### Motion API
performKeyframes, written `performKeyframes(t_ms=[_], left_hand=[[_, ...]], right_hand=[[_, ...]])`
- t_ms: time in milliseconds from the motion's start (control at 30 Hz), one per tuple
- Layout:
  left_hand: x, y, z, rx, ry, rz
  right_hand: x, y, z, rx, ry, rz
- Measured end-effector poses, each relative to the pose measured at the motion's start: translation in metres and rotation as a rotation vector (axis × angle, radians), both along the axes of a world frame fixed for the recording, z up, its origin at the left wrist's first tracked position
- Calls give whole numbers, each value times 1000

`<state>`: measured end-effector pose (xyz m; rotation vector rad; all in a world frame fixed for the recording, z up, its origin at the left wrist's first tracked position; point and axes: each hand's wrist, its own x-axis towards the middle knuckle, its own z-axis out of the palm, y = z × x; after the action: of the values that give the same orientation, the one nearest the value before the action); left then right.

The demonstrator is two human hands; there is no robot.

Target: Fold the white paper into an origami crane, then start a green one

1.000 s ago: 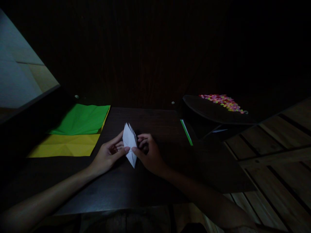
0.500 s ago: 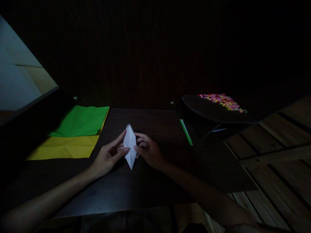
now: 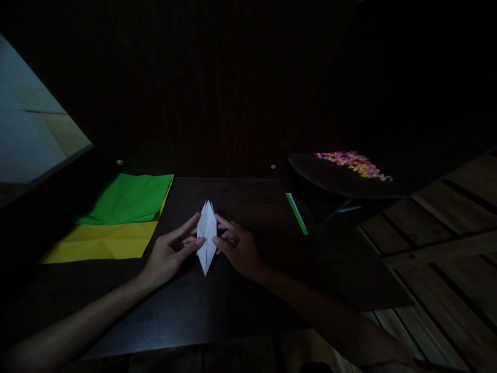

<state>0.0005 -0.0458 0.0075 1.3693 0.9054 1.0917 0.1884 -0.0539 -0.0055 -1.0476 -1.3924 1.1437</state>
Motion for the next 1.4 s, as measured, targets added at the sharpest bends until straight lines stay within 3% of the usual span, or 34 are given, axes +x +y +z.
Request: performKeyframes(t_ms=[500,800,1400], left_hand=[[-2,-1,3,50,71,70],[-1,2,7,-54,-35,-10],[-4,4,4,-118,-123,-128]], right_hand=[[0,-4,-1,67,3,-25],[-1,-6,3,39,62,8],[0,-6,2,56,71,38]])
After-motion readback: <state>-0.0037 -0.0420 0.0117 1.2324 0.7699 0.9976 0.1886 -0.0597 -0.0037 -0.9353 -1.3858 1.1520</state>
